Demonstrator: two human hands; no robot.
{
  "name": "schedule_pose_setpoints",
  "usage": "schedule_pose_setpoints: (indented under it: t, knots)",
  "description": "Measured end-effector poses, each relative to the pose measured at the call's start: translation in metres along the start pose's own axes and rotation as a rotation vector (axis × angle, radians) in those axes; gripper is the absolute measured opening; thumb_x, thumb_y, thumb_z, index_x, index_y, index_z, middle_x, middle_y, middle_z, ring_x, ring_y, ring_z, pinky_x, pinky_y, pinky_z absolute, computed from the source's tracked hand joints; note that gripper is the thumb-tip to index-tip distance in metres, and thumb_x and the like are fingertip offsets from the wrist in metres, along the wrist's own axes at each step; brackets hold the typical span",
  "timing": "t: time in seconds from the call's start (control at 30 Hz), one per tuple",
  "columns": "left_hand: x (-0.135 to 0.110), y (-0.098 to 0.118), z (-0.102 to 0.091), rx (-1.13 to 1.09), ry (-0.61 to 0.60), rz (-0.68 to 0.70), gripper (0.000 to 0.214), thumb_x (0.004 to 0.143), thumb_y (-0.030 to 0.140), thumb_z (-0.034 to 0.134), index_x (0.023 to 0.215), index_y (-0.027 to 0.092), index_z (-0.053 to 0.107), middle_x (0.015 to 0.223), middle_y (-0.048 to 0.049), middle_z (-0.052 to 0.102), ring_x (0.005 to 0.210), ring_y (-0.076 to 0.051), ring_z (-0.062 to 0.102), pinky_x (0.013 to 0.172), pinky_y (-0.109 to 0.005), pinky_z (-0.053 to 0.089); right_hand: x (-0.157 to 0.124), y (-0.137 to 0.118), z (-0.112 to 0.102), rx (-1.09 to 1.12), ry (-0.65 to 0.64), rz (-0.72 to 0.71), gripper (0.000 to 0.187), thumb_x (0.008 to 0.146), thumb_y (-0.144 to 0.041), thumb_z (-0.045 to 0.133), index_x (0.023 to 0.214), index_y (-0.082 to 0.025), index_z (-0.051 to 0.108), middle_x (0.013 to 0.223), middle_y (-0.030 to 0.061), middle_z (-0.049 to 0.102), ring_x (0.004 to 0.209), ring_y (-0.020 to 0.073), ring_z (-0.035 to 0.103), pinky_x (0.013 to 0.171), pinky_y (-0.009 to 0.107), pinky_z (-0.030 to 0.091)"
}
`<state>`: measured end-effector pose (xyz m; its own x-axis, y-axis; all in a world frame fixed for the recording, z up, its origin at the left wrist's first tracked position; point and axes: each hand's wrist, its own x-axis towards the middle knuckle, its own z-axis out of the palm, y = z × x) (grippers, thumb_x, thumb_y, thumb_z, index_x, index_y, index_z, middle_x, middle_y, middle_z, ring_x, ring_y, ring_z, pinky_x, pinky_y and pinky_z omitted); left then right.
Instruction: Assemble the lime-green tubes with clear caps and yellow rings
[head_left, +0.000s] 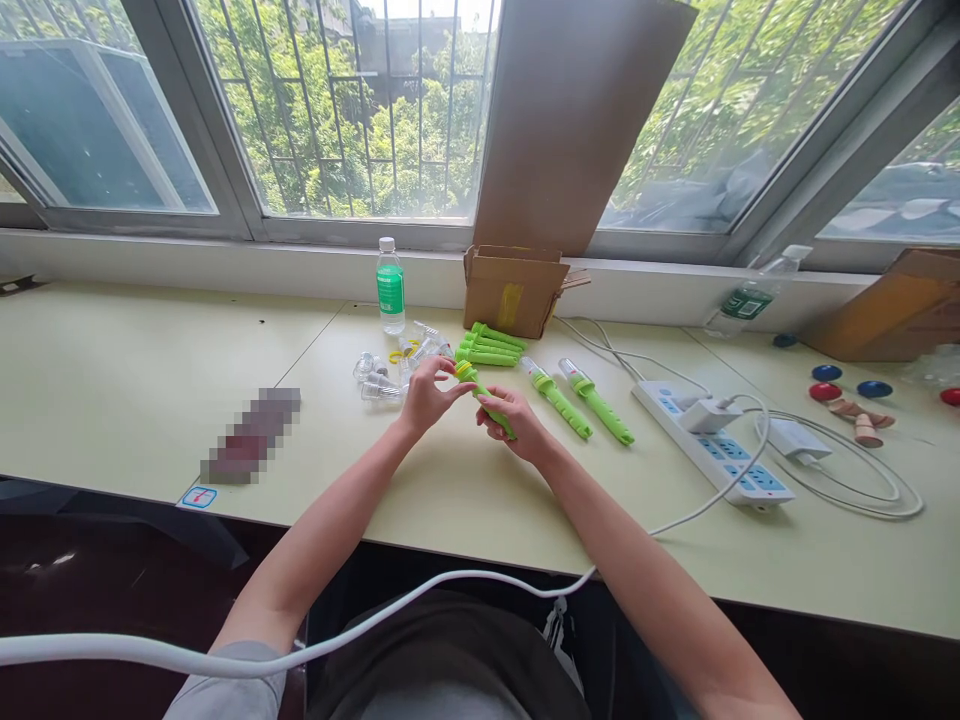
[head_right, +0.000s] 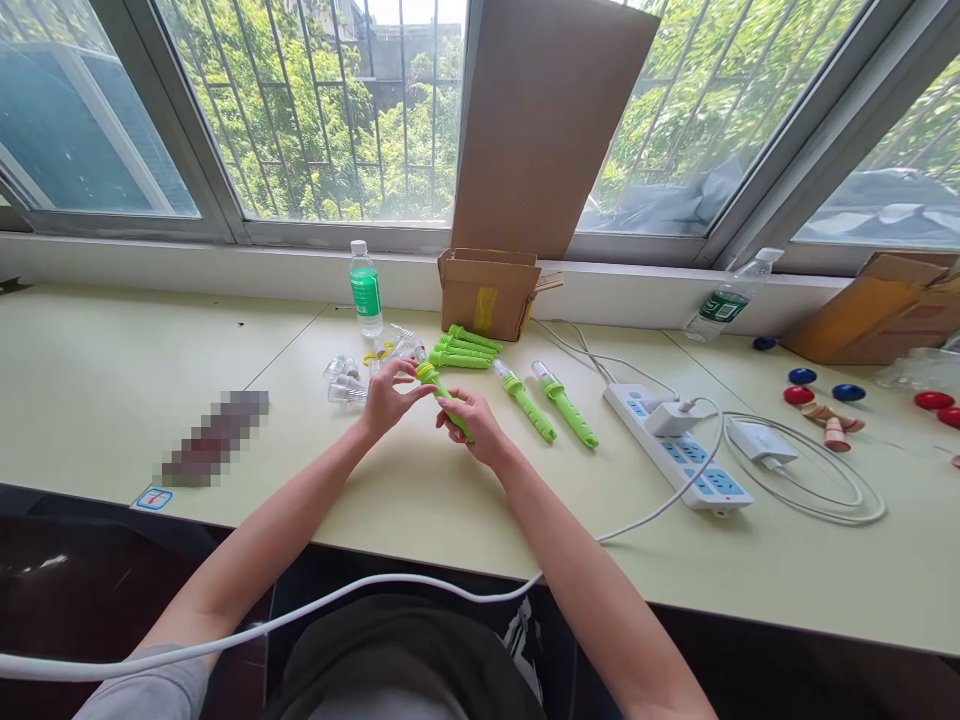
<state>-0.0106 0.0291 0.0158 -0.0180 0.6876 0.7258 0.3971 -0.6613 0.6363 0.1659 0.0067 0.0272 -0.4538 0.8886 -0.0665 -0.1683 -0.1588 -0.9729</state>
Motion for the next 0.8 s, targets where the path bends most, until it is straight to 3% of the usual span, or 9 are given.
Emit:
schedule_pose_setpoints:
  t: [0.17,0.37,0.8]
  knots:
    - [-0.0009,0.0013,0.0011,-0.014,0.002,0.009,0.041,0.066,0.042,0.074,0.093,0.019,0.053,0.095,-0.0048,0.060,0.090,-0.016,0.062,0.070,-0.032,0.060,-0.0015,-0.0020,0.0030,-0.011,0.046,-0.040,0.033,0.072,-0.042,0.066,0.094,-0.019,0.058,0.067,0.0026,0.064,0.040,0.0055,0.035,0.039,0.022,0.019]
    - [-0.0006,-0.0035,0.0024,-0.018,-0.020,0.007,0.043,0.065,0.043,0.075,0.094,0.019,0.053,0.094,-0.0042,0.060,0.086,-0.015,0.062,0.071,-0.033,0.060,0.0000,0.0014,0.0054,-0.084,0.116,-0.047,0.034,0.073,-0.050,0.062,0.072,-0.015,0.061,0.061,0.0008,0.053,0.045,0.0077,0.041,0.039,0.023,0.022]
    - [0.0012,-0.0015,0.0027,-0.073,-0.030,-0.016,0.032,0.074,0.039,0.069,0.092,0.018,0.053,0.092,-0.0043,0.060,0.086,-0.014,0.063,0.069,-0.030,0.061,0.0008,0.0025,0.0027,-0.006,0.118,-0.028,0.032,0.072,-0.045,0.062,0.082,-0.014,0.065,0.062,0.0021,0.054,0.042,0.0074,0.040,0.037,0.023,0.021]
